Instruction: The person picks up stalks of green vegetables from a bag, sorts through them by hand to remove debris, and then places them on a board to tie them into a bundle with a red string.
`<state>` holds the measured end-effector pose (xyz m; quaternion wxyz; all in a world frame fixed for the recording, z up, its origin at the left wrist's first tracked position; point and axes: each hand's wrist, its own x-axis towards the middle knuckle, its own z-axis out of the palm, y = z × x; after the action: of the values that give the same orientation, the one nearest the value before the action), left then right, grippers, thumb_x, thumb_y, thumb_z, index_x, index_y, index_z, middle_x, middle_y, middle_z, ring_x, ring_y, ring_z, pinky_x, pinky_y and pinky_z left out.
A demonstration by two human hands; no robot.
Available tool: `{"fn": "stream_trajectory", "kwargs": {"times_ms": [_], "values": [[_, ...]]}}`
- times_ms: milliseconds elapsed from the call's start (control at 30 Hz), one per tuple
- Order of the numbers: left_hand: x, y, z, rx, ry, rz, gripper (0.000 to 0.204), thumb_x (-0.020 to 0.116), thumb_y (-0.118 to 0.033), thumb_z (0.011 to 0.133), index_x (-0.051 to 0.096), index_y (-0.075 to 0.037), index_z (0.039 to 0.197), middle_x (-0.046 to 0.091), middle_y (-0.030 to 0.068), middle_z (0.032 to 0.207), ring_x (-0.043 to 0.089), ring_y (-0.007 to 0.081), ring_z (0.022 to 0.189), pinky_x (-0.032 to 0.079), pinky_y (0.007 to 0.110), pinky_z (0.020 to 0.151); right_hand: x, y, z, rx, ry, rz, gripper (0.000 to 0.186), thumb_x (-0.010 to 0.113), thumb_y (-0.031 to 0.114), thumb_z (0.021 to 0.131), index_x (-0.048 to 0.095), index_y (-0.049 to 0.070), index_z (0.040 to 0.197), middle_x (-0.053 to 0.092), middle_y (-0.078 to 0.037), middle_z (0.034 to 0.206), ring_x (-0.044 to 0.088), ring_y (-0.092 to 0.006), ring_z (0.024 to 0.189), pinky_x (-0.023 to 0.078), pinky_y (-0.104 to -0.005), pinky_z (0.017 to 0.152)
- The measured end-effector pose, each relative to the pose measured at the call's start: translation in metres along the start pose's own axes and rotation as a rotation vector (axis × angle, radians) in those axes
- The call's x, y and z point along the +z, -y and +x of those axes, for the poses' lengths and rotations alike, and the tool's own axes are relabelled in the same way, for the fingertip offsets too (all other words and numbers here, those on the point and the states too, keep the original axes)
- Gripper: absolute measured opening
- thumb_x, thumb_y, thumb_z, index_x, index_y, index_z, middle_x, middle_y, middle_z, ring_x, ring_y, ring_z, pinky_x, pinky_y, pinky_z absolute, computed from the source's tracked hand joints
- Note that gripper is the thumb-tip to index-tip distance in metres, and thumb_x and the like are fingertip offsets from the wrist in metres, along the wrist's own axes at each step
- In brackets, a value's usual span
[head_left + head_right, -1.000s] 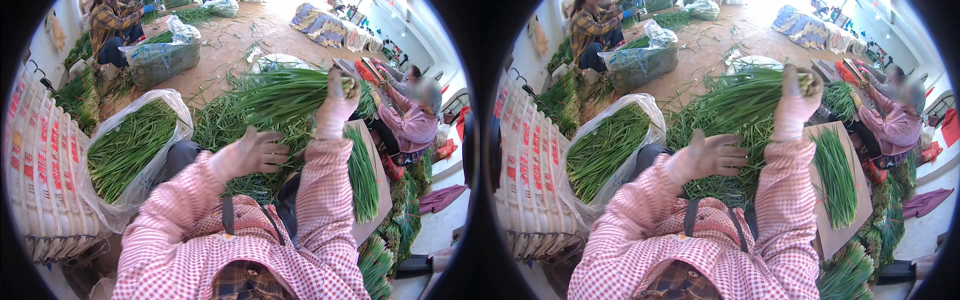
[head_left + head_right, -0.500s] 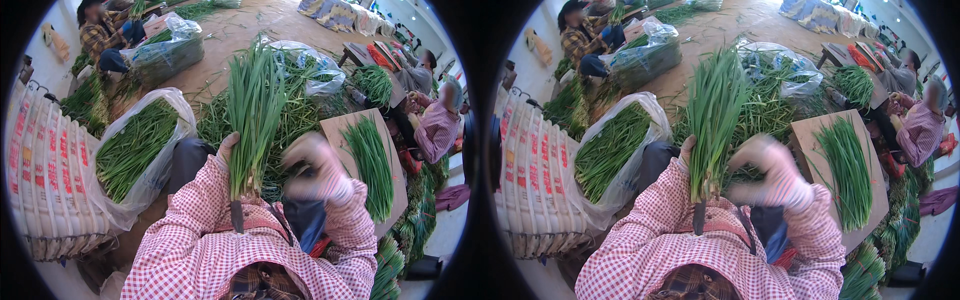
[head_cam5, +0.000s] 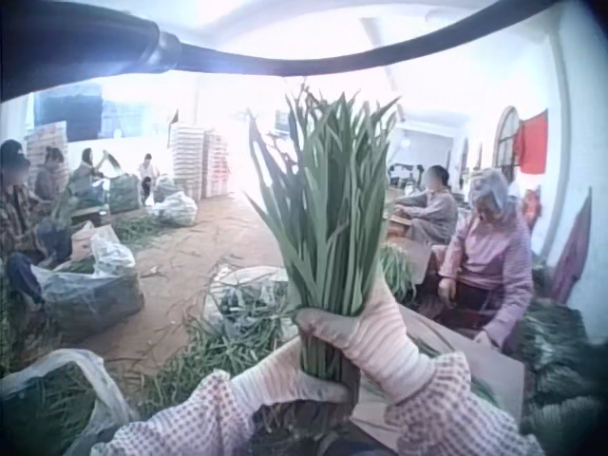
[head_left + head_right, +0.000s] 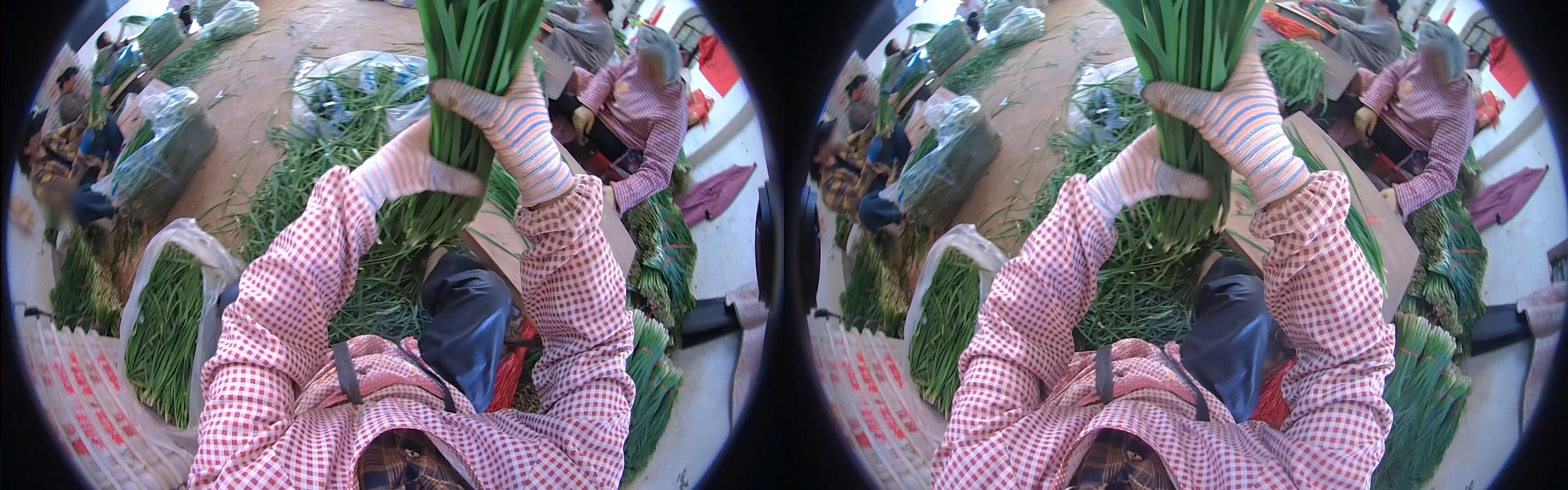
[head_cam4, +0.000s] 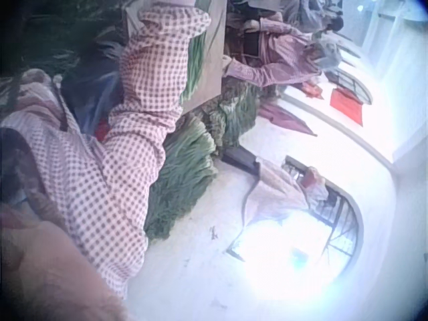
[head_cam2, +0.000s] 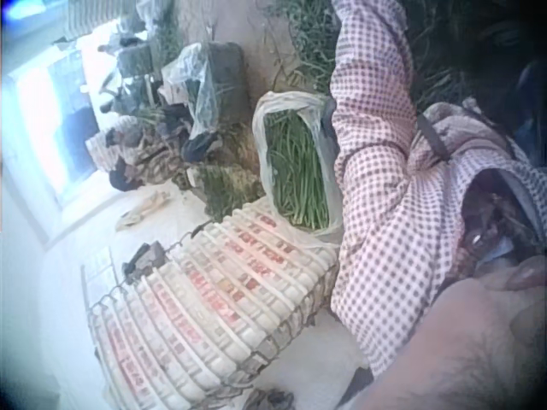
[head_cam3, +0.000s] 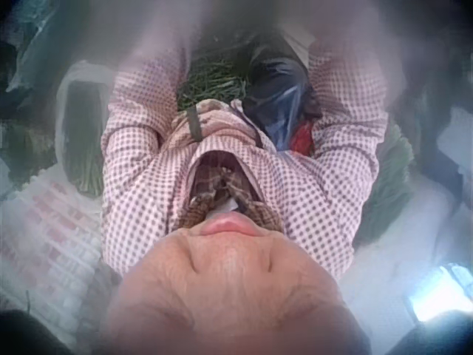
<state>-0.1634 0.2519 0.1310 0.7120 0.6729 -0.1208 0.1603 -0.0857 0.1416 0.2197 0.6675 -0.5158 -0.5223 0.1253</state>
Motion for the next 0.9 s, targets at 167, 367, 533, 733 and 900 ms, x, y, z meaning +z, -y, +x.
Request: {"fn": "stream_trajectory", "kwargs": {"times_ms": [167,367,533,733,900], "values": [[0.001,0.055,0.065,-0.161,0.037,-0.29,0.069,0.086,-0.014,0.068,0.054,-0.007,0.128,0.064,0.008,0.121,0.061,0.019,0.107,0.05,0.033,0.095,-0.071,-0.066,-0.014,0.05,0.093,-0.031,0.061,0.086,0.011,0.068,0.055,0.006,0.121,0.066,-0.003,0.101,0.062,-0.0149,0.09,0.054,-0.0302,0.079],[-0.017,0.081,0.077,-0.417,-0.056,-0.885,0.054,0.067,-0.028,0.087,0.049,-0.008,0.134,0.059,0.0159,0.129,0.059,0.0229,0.111,0.042,0.035,0.107,-0.033,-0.074,-0.005,0.14,-0.058,-0.216,0.049,0.087,0.015,0.066,0.06,0.004,0.105,0.068,0.001,0.09,0.062,-0.0106,0.08,0.053,-0.03,0.075],[-0.006,0.057,-0.025,-0.17,-0.155,0.199,0.093,0.086,-0.024,0.065,0.035,-0.003,0.139,0.063,0.0101,0.117,0.054,0.0208,0.117,0.041,0.033,0.105,-0.014,-0.021,0.001,0.21,-0.121,-0.003,0.041,0.084,0.014,0.072,0.065,0.003,0.107,0.071,-0.005,0.094,0.066,-0.017,0.083,0.054,-0.0313,0.076],[-0.012,0.039,-0.137,-0.404,-0.405,0.213,0.04,0.061,-0.016,0.094,0.048,-0.006,0.13,0.062,0.0019,0.086,0.06,0.0093,0.075,0.052,0.025,0.069,0.035,0.026,0.032,0.116,-0.201,0.282,0.025,0.076,0.005,0.075,0.059,0.009,0.094,0.058,0.001,0.074,0.053,-0.0127,0.062,0.046,-0.031,0.055],[-0.02,0.036,-0.18,-0.495,-0.567,0.409,0.023,0.052,-0.017,0.099,0.058,-0.002,0.116,0.064,0.0067,0.086,0.062,0.0139,0.072,0.054,0.027,0.069,0.083,0.046,0.026,0.139,-0.284,0.21,0.031,0.075,0.004,0.077,0.056,0.007,0.101,0.059,-0.003,0.074,0.057,-0.0183,0.059,0.048,-0.0331,0.051]]}}
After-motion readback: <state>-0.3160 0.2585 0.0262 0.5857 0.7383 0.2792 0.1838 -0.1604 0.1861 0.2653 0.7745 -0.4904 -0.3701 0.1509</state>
